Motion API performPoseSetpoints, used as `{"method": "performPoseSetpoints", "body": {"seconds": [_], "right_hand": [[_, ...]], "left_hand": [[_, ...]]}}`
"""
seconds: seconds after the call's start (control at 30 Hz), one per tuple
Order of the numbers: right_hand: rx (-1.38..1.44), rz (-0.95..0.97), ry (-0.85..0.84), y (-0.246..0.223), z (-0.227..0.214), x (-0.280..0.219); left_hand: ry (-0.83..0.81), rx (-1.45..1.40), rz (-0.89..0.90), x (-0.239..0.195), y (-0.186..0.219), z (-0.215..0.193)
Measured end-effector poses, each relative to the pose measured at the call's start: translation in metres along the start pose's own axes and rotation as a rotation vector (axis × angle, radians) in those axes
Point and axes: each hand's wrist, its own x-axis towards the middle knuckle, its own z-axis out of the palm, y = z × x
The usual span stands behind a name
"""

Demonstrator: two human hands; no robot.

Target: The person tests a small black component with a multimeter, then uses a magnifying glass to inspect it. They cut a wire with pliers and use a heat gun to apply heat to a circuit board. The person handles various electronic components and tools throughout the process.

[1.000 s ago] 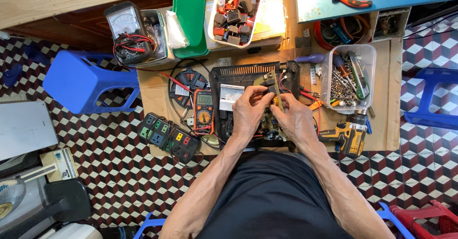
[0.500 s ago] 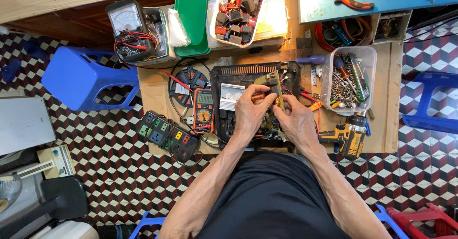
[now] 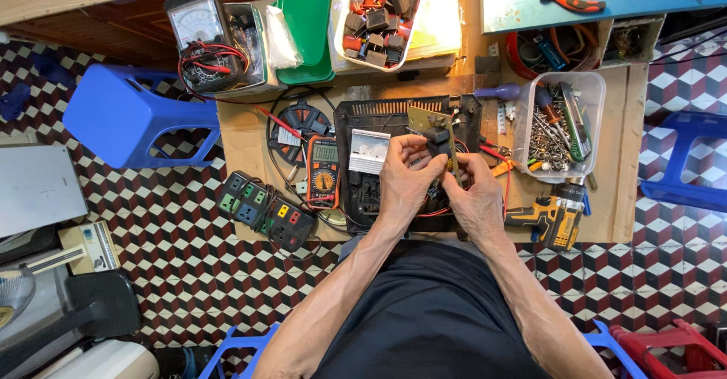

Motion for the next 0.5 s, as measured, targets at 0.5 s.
{"method": "performPoseSetpoints", "body": {"seconds": [0.5], "right_hand": [[-0.246,-0.149,0.101,-0.012,0.011,0.002]], "left_hand": [[0.019,-0.093,-0.047,-0.002,-0.009,-0.008]]}}
